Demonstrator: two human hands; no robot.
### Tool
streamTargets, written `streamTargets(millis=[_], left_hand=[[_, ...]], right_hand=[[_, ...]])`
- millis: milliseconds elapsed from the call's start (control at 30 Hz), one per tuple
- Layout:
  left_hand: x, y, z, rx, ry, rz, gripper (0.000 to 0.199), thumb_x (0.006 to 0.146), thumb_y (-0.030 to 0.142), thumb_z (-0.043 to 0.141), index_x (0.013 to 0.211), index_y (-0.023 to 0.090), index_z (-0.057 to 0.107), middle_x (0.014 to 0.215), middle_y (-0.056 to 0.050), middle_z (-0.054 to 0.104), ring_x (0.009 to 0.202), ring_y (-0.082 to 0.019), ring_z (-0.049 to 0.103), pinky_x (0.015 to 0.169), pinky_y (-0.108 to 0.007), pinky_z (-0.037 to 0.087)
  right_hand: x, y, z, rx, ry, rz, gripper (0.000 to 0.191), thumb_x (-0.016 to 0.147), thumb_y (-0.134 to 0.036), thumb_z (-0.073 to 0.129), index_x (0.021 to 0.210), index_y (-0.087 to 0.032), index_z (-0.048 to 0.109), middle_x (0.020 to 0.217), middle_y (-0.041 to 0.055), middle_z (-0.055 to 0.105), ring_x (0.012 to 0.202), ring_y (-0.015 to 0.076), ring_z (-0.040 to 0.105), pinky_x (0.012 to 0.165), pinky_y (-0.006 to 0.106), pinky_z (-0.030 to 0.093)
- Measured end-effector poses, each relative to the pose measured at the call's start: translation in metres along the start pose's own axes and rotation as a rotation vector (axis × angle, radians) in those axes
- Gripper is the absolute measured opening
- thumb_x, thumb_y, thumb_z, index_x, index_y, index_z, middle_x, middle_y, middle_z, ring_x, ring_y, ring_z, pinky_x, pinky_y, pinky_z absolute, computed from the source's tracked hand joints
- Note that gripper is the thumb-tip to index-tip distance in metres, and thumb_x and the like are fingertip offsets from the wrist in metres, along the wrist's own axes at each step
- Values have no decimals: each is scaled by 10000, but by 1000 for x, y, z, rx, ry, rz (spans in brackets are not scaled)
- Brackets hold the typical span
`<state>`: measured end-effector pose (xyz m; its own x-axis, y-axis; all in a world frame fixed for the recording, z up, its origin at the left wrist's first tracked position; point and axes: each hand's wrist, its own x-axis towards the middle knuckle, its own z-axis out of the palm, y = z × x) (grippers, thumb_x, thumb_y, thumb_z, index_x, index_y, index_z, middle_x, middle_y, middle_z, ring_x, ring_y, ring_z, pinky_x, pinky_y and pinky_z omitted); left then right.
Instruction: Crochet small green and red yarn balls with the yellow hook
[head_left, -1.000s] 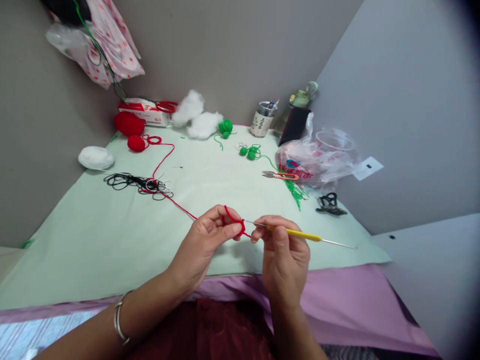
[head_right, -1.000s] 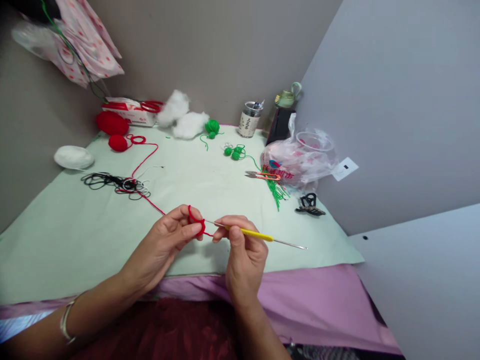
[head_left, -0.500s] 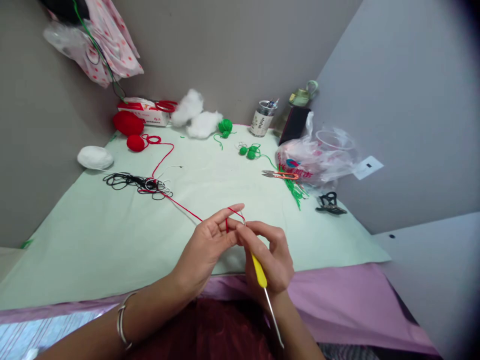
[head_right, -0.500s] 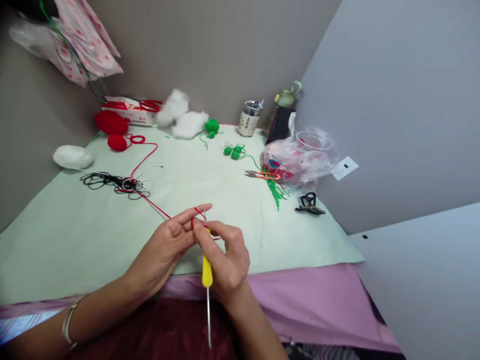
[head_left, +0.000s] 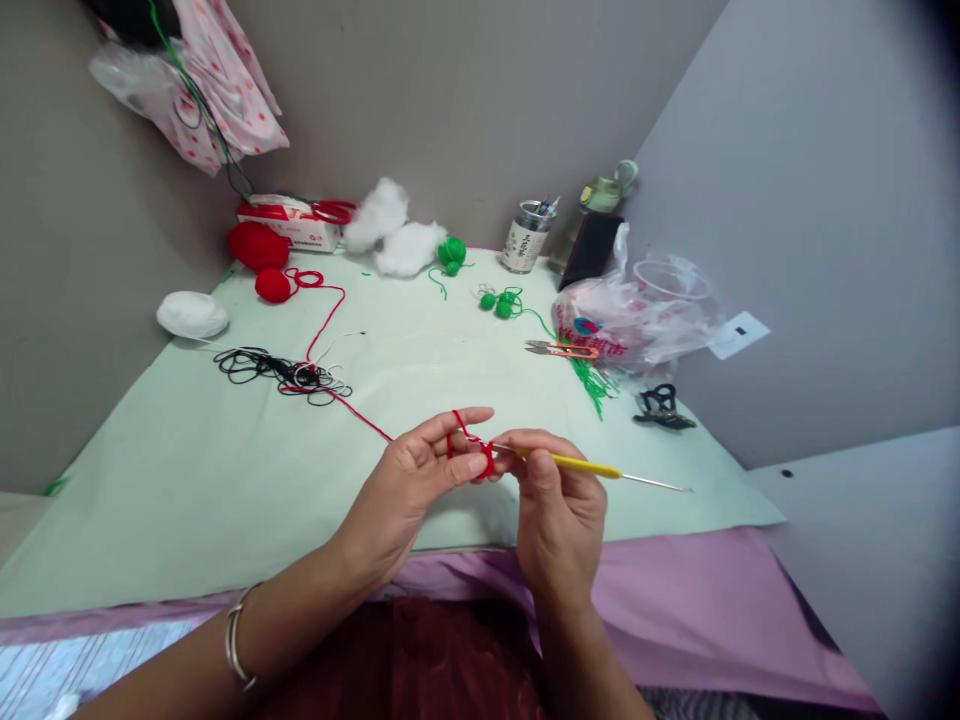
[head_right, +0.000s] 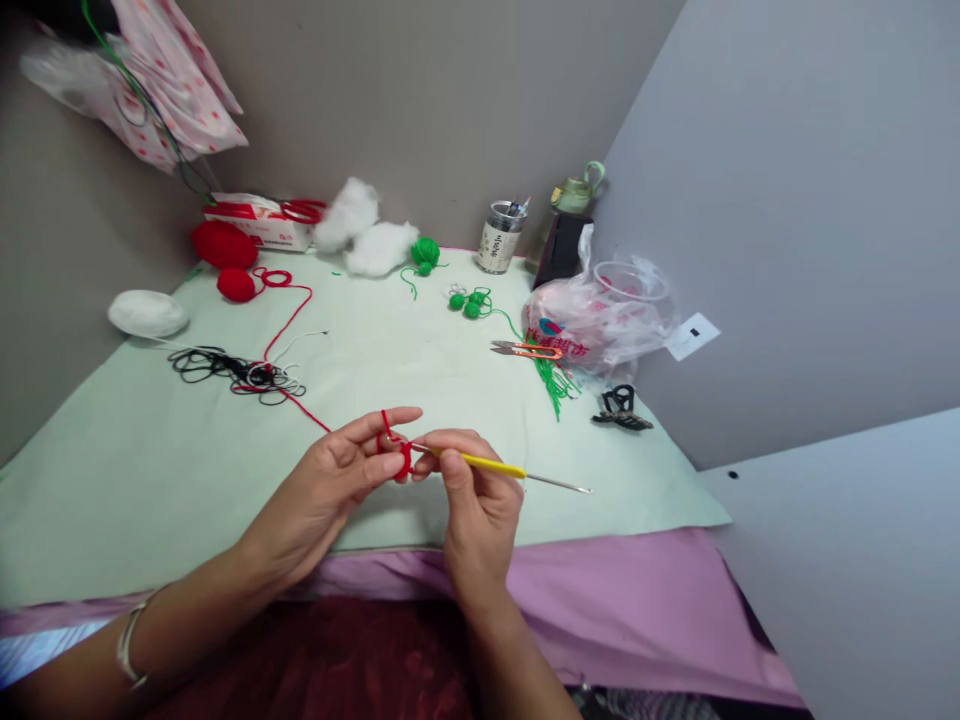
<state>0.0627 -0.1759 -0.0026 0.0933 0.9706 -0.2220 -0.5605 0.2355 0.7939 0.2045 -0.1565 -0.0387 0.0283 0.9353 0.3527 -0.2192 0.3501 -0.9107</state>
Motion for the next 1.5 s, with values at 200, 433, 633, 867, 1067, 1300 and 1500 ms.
streamTargets(millis=[200, 433, 633, 867, 1067, 1300, 1500], left_hand=[[0, 0, -1, -6, -6, -2, 392, 818, 233, 851, 1199, 210, 760, 873, -7, 759, 886, -164, 736, 951, -313, 513], [-1, 2, 3, -27, 19, 16, 503, 804, 222, 862, 1282, 206, 708, 831, 20, 706, 817, -151, 706, 893, -315, 510], [-1, 2, 2, -4, 30, 35, 578, 807, 201, 840, 1358, 216, 667, 828, 23, 670, 811, -147, 646, 871, -312, 485], [-1, 5, -3, 27, 29, 22, 566, 800, 198, 848, 1344, 230, 692, 849, 29, 656, 821, -117, 594, 864, -265, 447], [0, 9, -4, 27, 3, 3, 478, 801, 210, 859, 1266, 238, 750, 832, 29, 656, 784, -105, 578, 824, -249, 436], [3, 4, -7, 69, 5, 31, 309, 802, 254, 866, 1108, 267, 818, 840, 23, 670, 828, -105, 594, 832, -233, 446], [4, -1, -9, 142, 33, 93, 213, 820, 273, 851, 1032, 285, 835, 872, 20, 708, 874, -115, 612, 867, -235, 447]], right_hand=[[-1, 1, -3, 26, 3, 58, 172, 1022, -325, 620, 1005, -274, 784, 842, 0, 720, 756, 148, 676, 718, 298, 551], [0, -3, -1, 36, -23, 42, 138, 982, -317, 675, 989, -246, 793, 876, 25, 717, 719, 154, 676, 690, 312, 564], [2, -5, -3, 23, -62, 44, 92, 958, -259, 704, 966, -261, 795, 848, 6, 709, 701, 139, 664, 672, 287, 542], [0, -3, -6, 24, 6, 23, 145, 992, -247, 652, 983, -255, 796, 903, 13, 738, 712, 132, 684, 704, 297, 552], [2, -5, -10, 70, 14, 51, 141, 998, -255, 652, 963, -249, 789, 915, 13, 748, 698, 127, 699, 702, 292, 562], [1, -11, -4, -91, -70, -109, 204, 1000, -185, 631, 1046, -293, 798, 908, 10, 750, 742, 144, 681, 712, 306, 555], [-5, -20, -2, -364, -47, -268, 233, 999, -114, 596, 1075, -256, 764, 914, 18, 754, 855, 160, 695, 762, 300, 568]])
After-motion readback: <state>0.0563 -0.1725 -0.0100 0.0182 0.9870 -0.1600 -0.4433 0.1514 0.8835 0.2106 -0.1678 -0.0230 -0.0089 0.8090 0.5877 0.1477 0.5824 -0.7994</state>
